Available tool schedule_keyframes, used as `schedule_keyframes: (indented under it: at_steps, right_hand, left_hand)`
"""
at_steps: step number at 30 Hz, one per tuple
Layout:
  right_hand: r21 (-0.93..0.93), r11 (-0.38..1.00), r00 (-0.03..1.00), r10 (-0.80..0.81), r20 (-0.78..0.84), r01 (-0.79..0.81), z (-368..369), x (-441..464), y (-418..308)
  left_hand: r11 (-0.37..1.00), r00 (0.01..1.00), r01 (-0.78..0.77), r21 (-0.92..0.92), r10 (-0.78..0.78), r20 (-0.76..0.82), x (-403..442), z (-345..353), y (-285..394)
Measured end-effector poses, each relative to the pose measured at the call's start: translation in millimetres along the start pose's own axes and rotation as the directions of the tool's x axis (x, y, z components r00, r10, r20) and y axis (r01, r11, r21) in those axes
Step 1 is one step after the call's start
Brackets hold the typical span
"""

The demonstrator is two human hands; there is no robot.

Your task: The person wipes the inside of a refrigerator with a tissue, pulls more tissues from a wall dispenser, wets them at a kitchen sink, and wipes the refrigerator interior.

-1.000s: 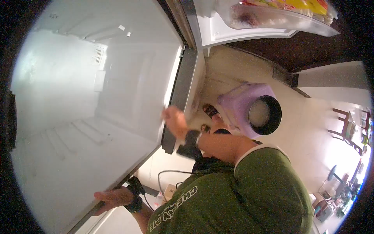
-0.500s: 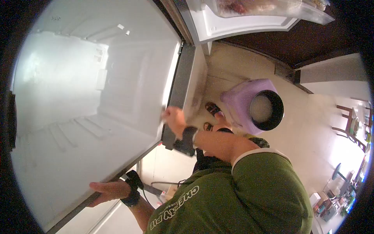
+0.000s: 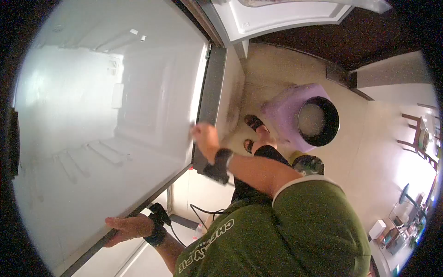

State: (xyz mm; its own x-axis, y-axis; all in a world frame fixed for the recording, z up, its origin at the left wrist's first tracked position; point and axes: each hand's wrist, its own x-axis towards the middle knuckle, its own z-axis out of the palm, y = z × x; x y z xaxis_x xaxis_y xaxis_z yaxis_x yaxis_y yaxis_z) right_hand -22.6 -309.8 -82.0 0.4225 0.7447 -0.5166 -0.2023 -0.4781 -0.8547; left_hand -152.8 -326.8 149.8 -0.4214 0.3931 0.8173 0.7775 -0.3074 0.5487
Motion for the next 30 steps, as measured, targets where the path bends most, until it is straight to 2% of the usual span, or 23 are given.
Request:
schedule_keyframes:
  at_steps: [1,2,3,5,7,10,11,14,17,18,20,21,22,24,25,26,27,28,30]
  right_hand:
    - [-0.065,0.998,0.999,0.026,0.034,-0.024,-16.6,15.4,-19.6]
    - [0.032,0.994,0.992,-0.104,-0.071,0.106,-17.6,24.1,-21.5]
    - [-0.007,0.993,0.99,-0.121,-0.077,0.121,-15.8,20.6,-18.0]
    - [-0.058,0.978,0.975,-0.204,-0.093,0.199,-5.9,8.1,-5.0]
    - [-0.094,0.946,0.942,-0.32,-0.098,0.311,1.6,-12.6,2.8]
    - [0.033,0.999,0.999,0.042,-0.018,-0.041,-16.2,11.2,-24.9]
    - [0.03,0.999,0.997,-0.042,-0.071,0.044,-14.4,17.3,-18.5]
    - [-0.005,0.999,0.999,-0.042,-0.012,0.041,-6.2,-4.6,-4.8]
    - [-0.086,0.958,0.962,-0.272,0.035,0.274,7.9,-14.1,26.0]
    - [-0.087,0.977,0.981,-0.193,0.011,0.193,3.3,-4.5,17.7]
    - [-0.085,0.996,0.999,-0.026,-0.031,0.023,-15.1,24.8,-16.5]
    - [0.005,0.994,0.988,-0.104,-0.113,0.105,-17.3,29.6,-23.1]
    - [-0.02,0.997,0.994,-0.077,-0.078,0.076,-16.0,26.1,-20.2]
    - [-0.068,0.997,1.0,-0.024,-0.006,0.023,-4.6,8.8,-7.1]
    - [-0.056,0.998,0.999,-0.026,0.026,0.028,6.5,-12.2,5.8]
    - [-0.112,0.989,0.988,-0.08,0.13,0.095,16.1,-32.7,24.1]
    - [-0.155,0.987,0.963,-0.001,0.269,0.045,24.1,-52.3,32.9]
    - [-0.141,0.988,0.971,-0.028,0.237,0.062,27.6,-55.8,35.1]
    - [-0.112,0.99,0.982,-0.067,0.175,0.087,35.5,-62.7,39.8]
  left_hand:
    - [1.0,1.0,-0.007,0.001,0.007,-0.003,-1.6,-1.3,-1.9]
    - [0.991,0.993,-0.114,0.063,0.114,0.006,-4.7,-4.0,-7.2]
    - [0.966,0.974,-0.226,0.123,0.224,0.026,-5.5,-6.9,-14.6]
    - [0.935,0.946,-0.325,0.139,0.323,0.042,-4.3,-2.4,-16.3]
    - [0.95,0.954,-0.3,0.087,0.297,0.036,-5.8,0.2,-12.4]
    - [0.957,0.959,-0.281,0.068,0.278,0.05,-4.5,-3.6,-15.8]
    - [0.957,0.959,-0.282,0.069,0.278,0.055,-4.5,-5.9,-17.3]
    - [0.948,0.951,-0.308,0.078,0.304,0.057,-6.0,-5.7,-17.3]
    - [0.937,0.942,-0.334,0.101,0.329,0.064,-5.9,-2.8,-15.9]
    - [0.925,0.933,-0.359,0.126,0.351,0.08,-4.6,-7.4,-22.1]
    - [0.959,0.963,-0.267,0.091,0.263,0.056,-2.5,-10.2,-21.0]
    - [0.989,0.99,-0.143,0.025,0.143,0.017,-2.4,-6.9,-12.1]
    - [0.999,1.0,-0.017,-0.046,0.016,-0.017,-2.9,-4.8,-7.5]
    - [0.977,0.984,-0.179,0.116,0.177,0.027,-5.6,-4.3,-12.8]
    - [0.973,0.982,-0.187,0.139,0.183,0.038,-5.0,-5.6,-12.3]
    - [0.967,0.981,-0.195,0.162,0.189,0.048,-4.4,-6.5,-11.7]
    - [0.984,0.992,-0.127,0.125,0.124,0.031,-1.5,-6.3,-7.0]
    - [0.995,0.998,-0.055,0.081,0.055,0.004,-1.1,-3.0,-3.4]
    - [0.998,1.0,-0.01,0.066,0.011,-0.018,-3.6,0.0,0.9]
